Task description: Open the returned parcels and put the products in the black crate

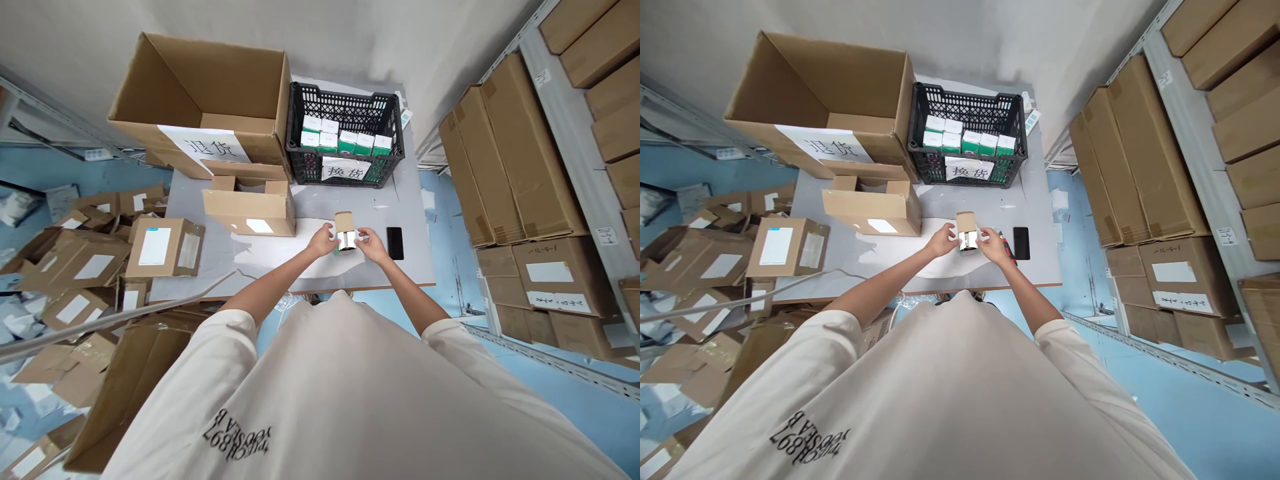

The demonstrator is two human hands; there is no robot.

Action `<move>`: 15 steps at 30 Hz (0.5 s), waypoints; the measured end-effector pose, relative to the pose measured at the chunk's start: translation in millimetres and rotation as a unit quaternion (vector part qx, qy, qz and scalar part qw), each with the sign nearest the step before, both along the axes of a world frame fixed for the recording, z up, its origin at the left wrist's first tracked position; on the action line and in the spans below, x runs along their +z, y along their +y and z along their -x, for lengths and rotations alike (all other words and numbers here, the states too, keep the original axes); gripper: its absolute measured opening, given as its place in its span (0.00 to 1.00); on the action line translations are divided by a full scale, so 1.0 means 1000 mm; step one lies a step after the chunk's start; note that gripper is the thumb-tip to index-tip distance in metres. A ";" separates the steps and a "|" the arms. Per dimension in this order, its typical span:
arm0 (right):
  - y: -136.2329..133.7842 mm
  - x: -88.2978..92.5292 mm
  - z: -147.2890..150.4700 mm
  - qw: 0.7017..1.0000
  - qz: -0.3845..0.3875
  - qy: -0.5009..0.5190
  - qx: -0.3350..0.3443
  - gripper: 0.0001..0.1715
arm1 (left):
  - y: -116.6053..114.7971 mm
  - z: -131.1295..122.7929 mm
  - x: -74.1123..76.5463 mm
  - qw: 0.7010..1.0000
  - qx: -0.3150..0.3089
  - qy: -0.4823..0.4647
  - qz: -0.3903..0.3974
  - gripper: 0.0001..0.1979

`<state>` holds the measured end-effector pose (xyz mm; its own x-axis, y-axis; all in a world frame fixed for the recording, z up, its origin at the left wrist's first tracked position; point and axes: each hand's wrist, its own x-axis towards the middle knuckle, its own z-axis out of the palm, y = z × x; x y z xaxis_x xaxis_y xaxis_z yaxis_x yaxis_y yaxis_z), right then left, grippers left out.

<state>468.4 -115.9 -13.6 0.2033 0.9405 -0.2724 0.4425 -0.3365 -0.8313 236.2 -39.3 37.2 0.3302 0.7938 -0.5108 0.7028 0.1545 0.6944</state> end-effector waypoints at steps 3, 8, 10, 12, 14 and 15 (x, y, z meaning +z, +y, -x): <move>0.006 0.002 0.003 0.999 -0.016 0.035 0.010 0.36 | 0.000 -0.008 -0.006 1.000 -0.002 -0.016 -0.017 0.30; 0.006 0.016 0.002 0.996 -0.036 0.082 0.020 0.28 | -0.001 -0.005 -0.011 0.995 -0.012 -0.073 -0.067 0.20; 0.001 0.022 -0.001 0.994 -0.027 0.098 0.025 0.24 | 0.000 0.000 -0.012 0.993 -0.020 -0.100 -0.059 0.17; -0.004 0.027 -0.004 0.994 -0.023 0.100 0.037 0.22 | 0.000 0.005 -0.012 0.992 -0.024 -0.117 -0.051 0.15; -0.009 0.030 -0.004 0.994 -0.030 0.090 0.058 0.22 | -0.001 0.009 -0.011 0.990 -0.039 -0.123 -0.060 0.12; -0.011 0.030 -0.004 0.993 -0.038 0.083 0.070 0.23 | -0.002 0.010 -0.011 0.988 -0.053 -0.124 -0.070 0.13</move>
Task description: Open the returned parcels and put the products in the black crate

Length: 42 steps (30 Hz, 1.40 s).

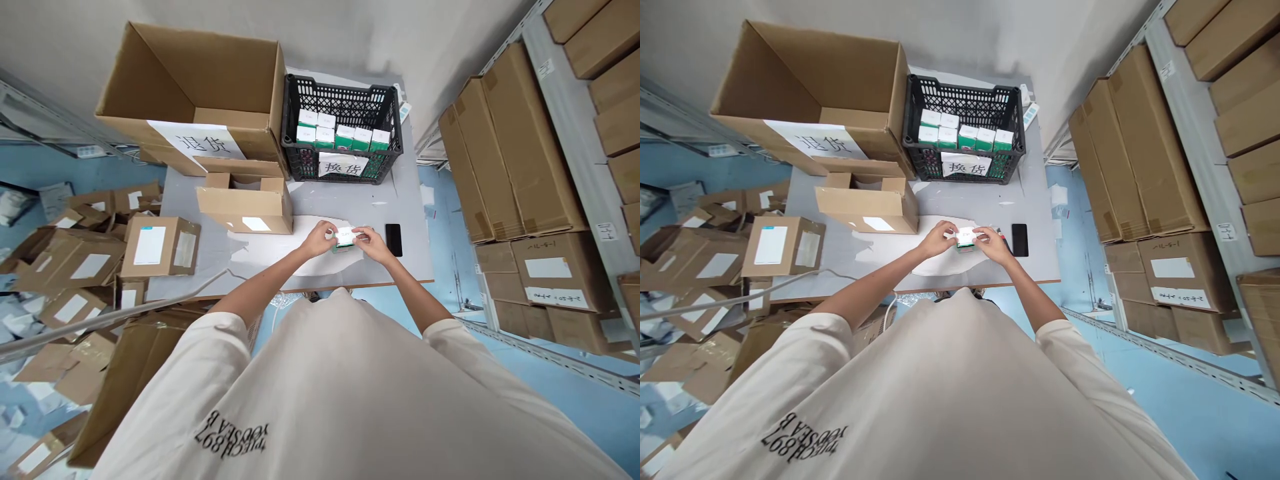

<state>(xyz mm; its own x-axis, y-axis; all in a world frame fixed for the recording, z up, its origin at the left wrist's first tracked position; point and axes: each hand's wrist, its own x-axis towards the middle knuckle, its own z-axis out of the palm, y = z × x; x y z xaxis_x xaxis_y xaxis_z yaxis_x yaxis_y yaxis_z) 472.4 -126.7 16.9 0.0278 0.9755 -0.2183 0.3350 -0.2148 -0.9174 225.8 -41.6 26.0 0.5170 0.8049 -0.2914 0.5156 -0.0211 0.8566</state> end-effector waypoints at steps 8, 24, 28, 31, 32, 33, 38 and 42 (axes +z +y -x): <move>-0.003 -0.009 0.007 0.995 -0.058 -0.072 0.035 0.21 | -0.003 -0.004 -0.002 0.990 -0.098 0.054 -0.086 0.22; 0.016 0.014 0.027 0.912 -0.097 -0.319 0.239 0.16 | 0.010 0.019 0.010 0.980 -0.150 0.042 -0.123 0.17; 0.023 0.024 0.036 0.913 -0.076 -0.335 0.220 0.20 | 0.027 0.035 0.023 0.981 -0.126 0.040 -0.143 0.17; 0.029 0.040 0.031 0.922 -0.083 -0.328 0.187 0.22 | 0.041 0.046 0.031 0.980 -0.114 0.028 -0.162 0.16; 0.034 0.048 0.027 0.926 -0.095 -0.324 0.172 0.22 | 0.046 0.049 0.034 0.980 -0.107 0.023 -0.166 0.16; 0.039 0.058 0.020 0.928 -0.111 -0.318 0.156 0.22 | 0.050 0.051 0.036 0.980 -0.099 0.018 -0.170 0.17; 0.093 0.126 -0.024 0.927 -0.209 -0.307 0.050 0.24 | 0.072 0.044 0.050 0.981 -0.063 -0.002 -0.182 0.18; 0.157 0.180 -0.057 0.903 -0.288 -0.319 -0.011 0.27 | 0.087 0.028 0.059 0.978 -0.054 -0.013 -0.199 0.18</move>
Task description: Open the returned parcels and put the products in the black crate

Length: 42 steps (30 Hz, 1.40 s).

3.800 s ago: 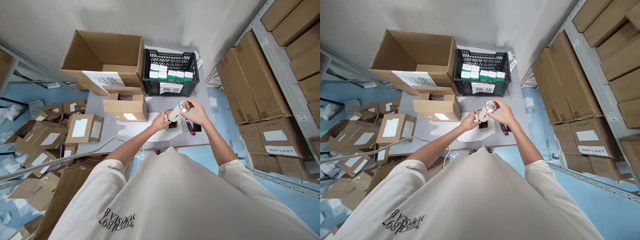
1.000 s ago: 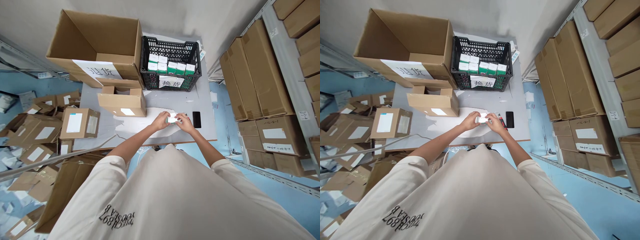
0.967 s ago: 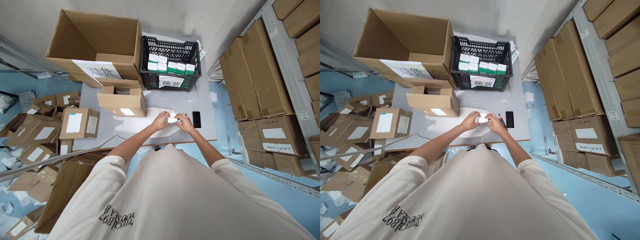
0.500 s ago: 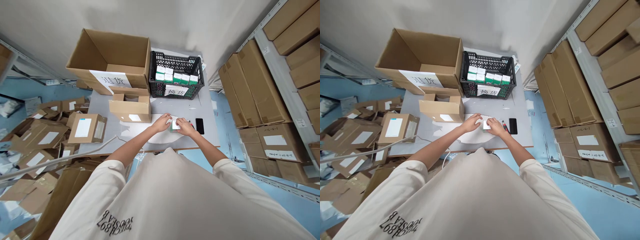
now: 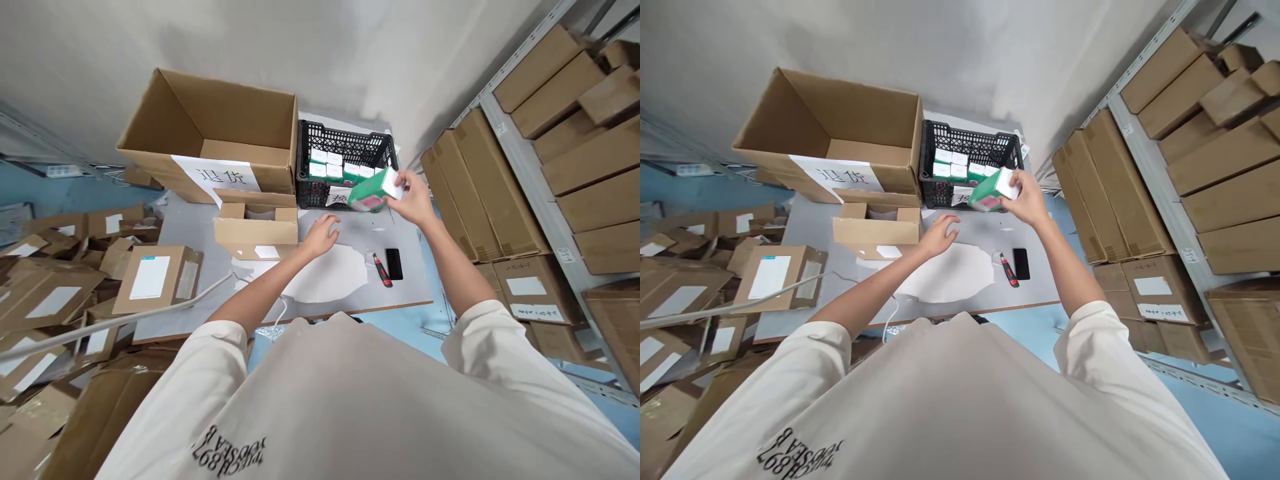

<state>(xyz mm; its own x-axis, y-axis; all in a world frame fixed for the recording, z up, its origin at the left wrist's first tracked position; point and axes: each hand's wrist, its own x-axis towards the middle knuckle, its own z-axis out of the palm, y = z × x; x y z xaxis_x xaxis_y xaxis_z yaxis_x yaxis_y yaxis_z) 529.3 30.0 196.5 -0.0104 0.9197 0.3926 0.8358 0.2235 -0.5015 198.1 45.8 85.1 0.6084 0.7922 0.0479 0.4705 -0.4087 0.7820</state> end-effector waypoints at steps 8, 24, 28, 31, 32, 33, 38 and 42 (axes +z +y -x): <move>0.138 0.005 -0.033 0.997 -0.076 -0.008 0.005 0.29 | 0.023 -0.019 0.000 0.999 0.022 -0.001 -0.040 0.18; 0.284 -0.139 -0.040 0.986 0.126 -0.008 0.113 0.37 | 0.041 -0.023 -0.023 0.995 0.073 0.063 0.002 0.18; 0.294 -0.164 -0.033 0.960 0.238 -0.040 0.143 0.32 | 0.041 -0.021 -0.030 0.995 0.078 0.067 0.004 0.18; 0.297 -0.173 -0.025 0.951 0.271 -0.051 0.141 0.31 | 0.040 -0.019 -0.033 0.994 0.077 0.073 0.004 0.18; 0.297 -0.174 -0.024 0.952 0.267 -0.049 0.142 0.31 | 0.040 -0.018 -0.033 0.994 0.077 0.076 0.004 0.18; 0.296 -0.174 -0.023 0.953 0.260 -0.046 0.146 0.32 | 0.040 -0.017 -0.034 0.994 0.078 0.078 0.004 0.18; 0.279 -0.168 -0.023 0.958 0.233 -0.018 0.164 0.42 | 0.039 -0.009 -0.030 0.993 0.088 0.083 -0.004 0.18; 0.257 -0.156 -0.015 0.963 0.215 -0.025 0.163 0.47 | 0.034 0.002 -0.028 0.991 0.106 0.078 -0.019 0.19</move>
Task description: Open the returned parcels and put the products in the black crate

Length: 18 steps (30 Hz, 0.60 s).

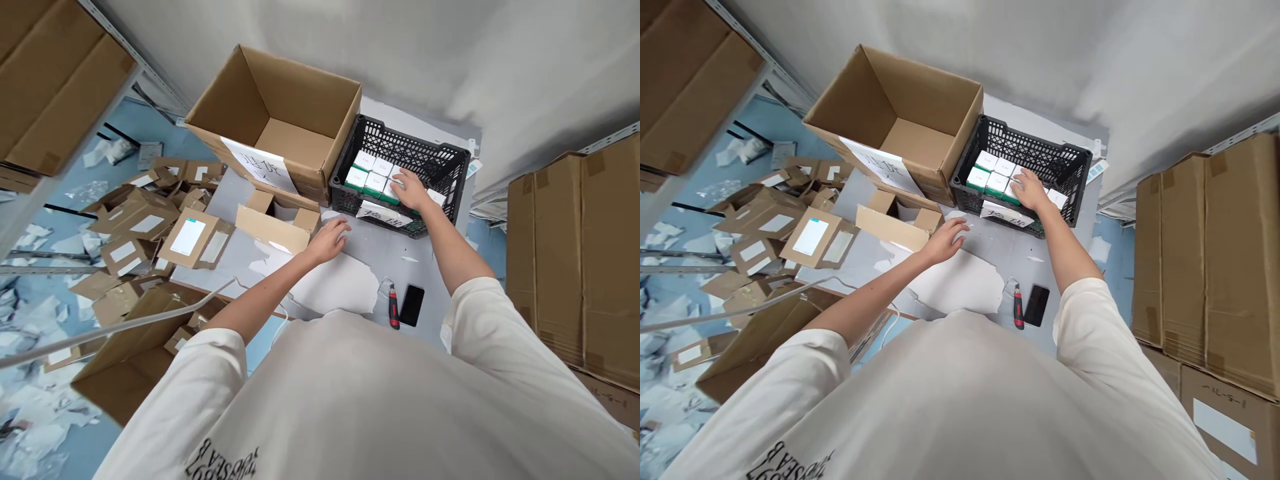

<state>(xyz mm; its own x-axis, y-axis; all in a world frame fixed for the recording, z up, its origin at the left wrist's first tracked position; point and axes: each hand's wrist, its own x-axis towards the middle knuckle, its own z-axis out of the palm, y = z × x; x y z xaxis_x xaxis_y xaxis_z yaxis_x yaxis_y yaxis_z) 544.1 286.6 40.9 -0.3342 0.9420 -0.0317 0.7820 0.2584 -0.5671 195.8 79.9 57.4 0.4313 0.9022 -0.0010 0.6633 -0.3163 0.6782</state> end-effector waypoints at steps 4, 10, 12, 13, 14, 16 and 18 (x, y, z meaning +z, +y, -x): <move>-0.028 0.020 0.022 0.999 -0.039 0.026 0.021 0.45 | -0.007 0.020 0.001 1.000 0.020 -0.004 -0.014 0.20; -0.094 0.046 0.079 0.995 -0.057 0.077 0.032 0.36 | -0.022 0.061 0.011 0.999 0.042 -0.017 -0.029 0.20; -0.122 0.044 0.104 0.992 -0.043 0.109 0.037 0.33 | -0.028 0.077 0.016 0.996 0.061 -0.032 -0.047 0.20; -0.137 0.041 0.117 0.991 -0.031 0.128 0.031 0.32 | -0.031 0.087 0.018 0.995 0.075 -0.037 -0.056 0.20; -0.153 0.036 0.132 0.989 -0.014 0.147 0.017 0.31 | -0.034 0.097 0.020 0.993 0.092 -0.038 -0.062 0.20; -0.184 0.022 0.163 0.983 0.033 0.179 -0.021 0.31 | -0.037 0.122 0.020 0.989 0.135 -0.024 -0.057 0.20; -0.212 0.006 0.194 0.973 0.078 0.211 -0.055 0.31 | -0.038 0.150 0.016 0.982 0.186 0.004 -0.036 0.19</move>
<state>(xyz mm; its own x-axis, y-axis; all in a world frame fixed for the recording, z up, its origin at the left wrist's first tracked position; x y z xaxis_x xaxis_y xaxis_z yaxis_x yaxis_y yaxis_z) 350.6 74.4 47.2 -0.2461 0.9675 -0.0577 0.4884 0.0723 -0.8696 45.7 42.1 73.2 0.0731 0.9950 0.0674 0.7469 -0.0994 0.6575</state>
